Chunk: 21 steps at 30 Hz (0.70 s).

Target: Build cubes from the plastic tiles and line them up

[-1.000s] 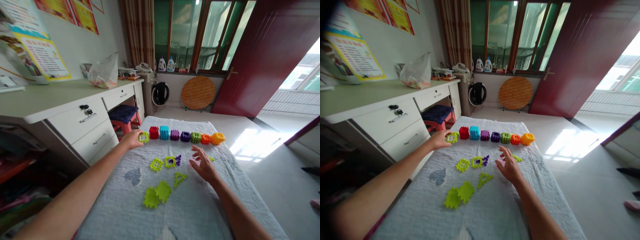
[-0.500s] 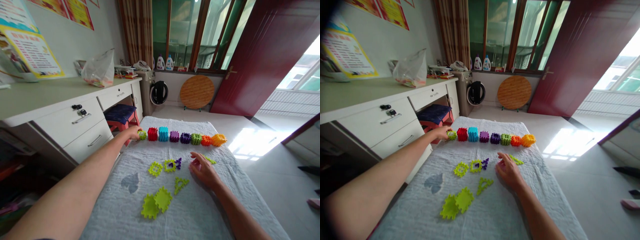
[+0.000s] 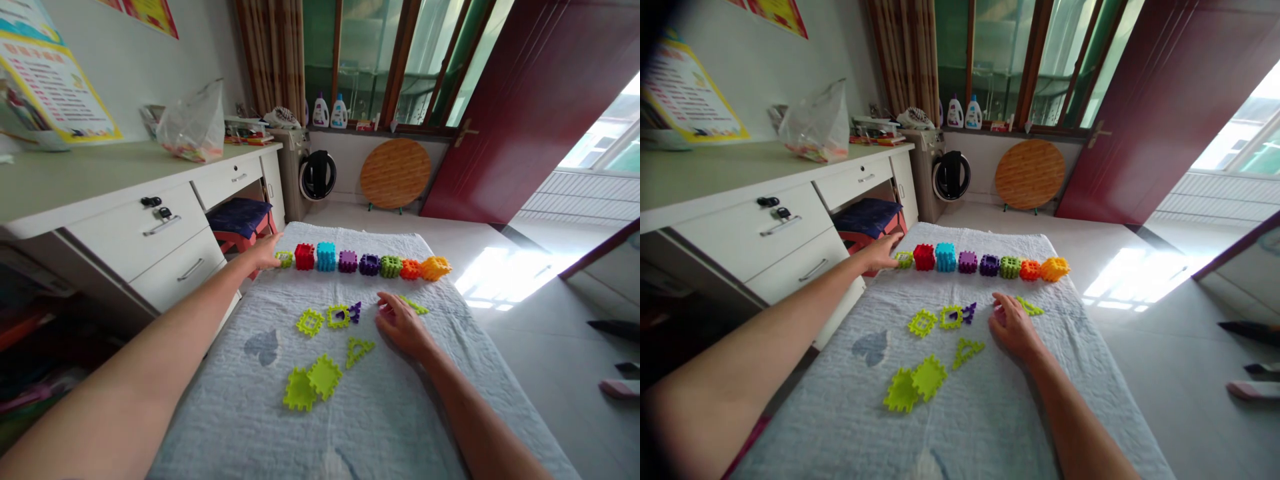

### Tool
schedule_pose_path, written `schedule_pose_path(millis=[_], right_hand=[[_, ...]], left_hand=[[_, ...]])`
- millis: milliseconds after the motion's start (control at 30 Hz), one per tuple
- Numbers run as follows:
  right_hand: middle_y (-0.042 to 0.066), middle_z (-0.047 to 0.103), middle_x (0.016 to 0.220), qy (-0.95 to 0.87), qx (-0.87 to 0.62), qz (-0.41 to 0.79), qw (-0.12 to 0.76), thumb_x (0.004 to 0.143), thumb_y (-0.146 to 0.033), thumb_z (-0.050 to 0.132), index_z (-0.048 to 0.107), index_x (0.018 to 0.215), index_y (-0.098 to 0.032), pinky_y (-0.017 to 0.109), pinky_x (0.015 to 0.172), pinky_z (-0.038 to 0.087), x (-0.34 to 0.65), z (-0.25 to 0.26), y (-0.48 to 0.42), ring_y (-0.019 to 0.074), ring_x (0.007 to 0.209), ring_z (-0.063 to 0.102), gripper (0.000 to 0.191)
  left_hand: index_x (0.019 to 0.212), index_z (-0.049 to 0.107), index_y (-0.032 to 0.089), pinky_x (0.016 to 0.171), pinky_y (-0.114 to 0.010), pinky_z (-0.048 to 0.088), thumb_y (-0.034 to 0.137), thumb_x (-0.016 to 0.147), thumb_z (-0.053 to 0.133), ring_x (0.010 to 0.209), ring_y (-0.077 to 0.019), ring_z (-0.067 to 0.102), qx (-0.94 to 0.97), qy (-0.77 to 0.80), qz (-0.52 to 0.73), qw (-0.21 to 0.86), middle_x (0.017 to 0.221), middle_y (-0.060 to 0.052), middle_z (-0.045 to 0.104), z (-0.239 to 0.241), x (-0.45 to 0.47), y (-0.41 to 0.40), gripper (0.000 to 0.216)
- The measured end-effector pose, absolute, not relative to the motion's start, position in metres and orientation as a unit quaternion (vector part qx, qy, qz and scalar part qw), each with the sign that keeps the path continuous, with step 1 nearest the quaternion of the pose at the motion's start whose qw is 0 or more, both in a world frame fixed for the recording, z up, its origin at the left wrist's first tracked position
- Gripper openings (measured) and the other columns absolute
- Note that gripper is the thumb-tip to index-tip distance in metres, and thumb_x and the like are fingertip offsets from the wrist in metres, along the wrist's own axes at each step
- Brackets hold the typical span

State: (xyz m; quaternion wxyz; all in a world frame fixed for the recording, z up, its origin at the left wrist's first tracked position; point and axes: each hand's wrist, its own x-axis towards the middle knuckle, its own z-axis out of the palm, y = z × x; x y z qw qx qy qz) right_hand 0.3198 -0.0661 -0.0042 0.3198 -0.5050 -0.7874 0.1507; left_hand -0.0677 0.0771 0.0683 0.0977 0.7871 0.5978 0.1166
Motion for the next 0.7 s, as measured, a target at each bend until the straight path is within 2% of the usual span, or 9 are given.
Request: schedule_pose_path(millis=[100,167,200,300,400,567,700], right_hand=[[0.009,0.062,0.101,-0.791,-0.502,0.147,0.318,0.078,-0.02,0.053,0.052,0.121,-0.016,0.036,0.085,0.048,0.32,-0.006,-0.065,0.0202,0.089,0.058,0.043],[0.009,0.061,0.101,-0.795,-0.5,0.14,0.315,0.078,-0.02,0.053,0.053,0.12,-0.016,0.037,0.086,0.047,0.32,-0.007,-0.065,0.0208,0.091,0.057,0.042],[0.009,0.061,0.101,-0.797,-0.498,0.136,0.312,0.078,-0.02,0.053,0.054,0.119,-0.016,0.037,0.086,0.047,0.32,-0.007,-0.065,0.021,0.091,0.057,0.041],[0.009,0.06,0.099,-0.804,-0.497,0.122,0.302,0.078,-0.02,0.053,0.056,0.115,-0.017,0.037,0.087,0.046,0.32,-0.006,-0.066,0.0214,0.092,0.057,0.037],[0.009,0.06,0.098,-0.805,-0.501,0.117,0.295,0.078,-0.02,0.053,0.057,0.115,-0.017,0.037,0.087,0.046,0.32,-0.006,-0.066,0.0216,0.092,0.057,0.037],[0.009,0.06,0.099,-0.806,-0.497,0.118,0.299,0.078,-0.021,0.054,0.058,0.113,-0.016,0.036,0.088,0.045,0.321,-0.009,-0.064,0.0211,0.092,0.057,0.036],[0.009,0.06,0.099,-0.805,-0.499,0.118,0.298,0.078,-0.02,0.053,0.058,0.113,-0.016,0.036,0.087,0.045,0.321,-0.008,-0.065,0.0211,0.091,0.057,0.035]], left_hand=[[0.118,0.054,0.016,0.099,-0.034,0.04,0.018,0.071,0.057,0.11,-0.0227,0.055,0.808,0.551,0.202,0.044,0.119,-0.01,0.059,0.077,-0.054,0.039,0.048],[0.102,0.061,0.019,0.096,-0.033,0.042,0.02,0.078,0.052,0.102,-0.0196,0.058,0.846,0.49,0.195,0.077,0.107,-0.006,0.062,0.077,-0.04,0.005,0.026],[0.099,0.062,0.02,0.097,-0.033,0.042,0.022,0.079,0.053,0.101,-0.0191,0.058,0.869,0.455,0.165,0.106,0.106,-0.005,0.062,0.076,-0.032,-0.012,0.022],[0.108,0.06,0.022,0.101,-0.033,0.038,0.027,0.073,0.064,0.111,-0.0204,0.054,0.907,0.385,0.079,0.15,0.117,-0.004,0.06,0.064,-0.01,-0.052,0.035],[0.111,0.06,0.019,0.102,-0.032,0.037,0.026,0.074,0.064,0.112,-0.0212,0.053,0.911,0.38,0.051,0.149,0.12,-0.007,0.06,0.049,0.002,-0.068,0.038],[0.11,0.062,0.018,0.098,-0.031,0.039,0.028,0.087,0.05,0.109,-0.0212,0.056,0.903,0.396,0.08,0.148,0.116,-0.008,0.064,0.042,0.004,-0.065,0.027],[0.107,0.062,0.02,0.08,-0.025,0.044,0.031,0.093,0.037,0.089,-0.0179,0.063,0.856,0.463,0.117,0.2,0.096,-0.004,0.069,0.054,0.007,-0.066,0.031]])
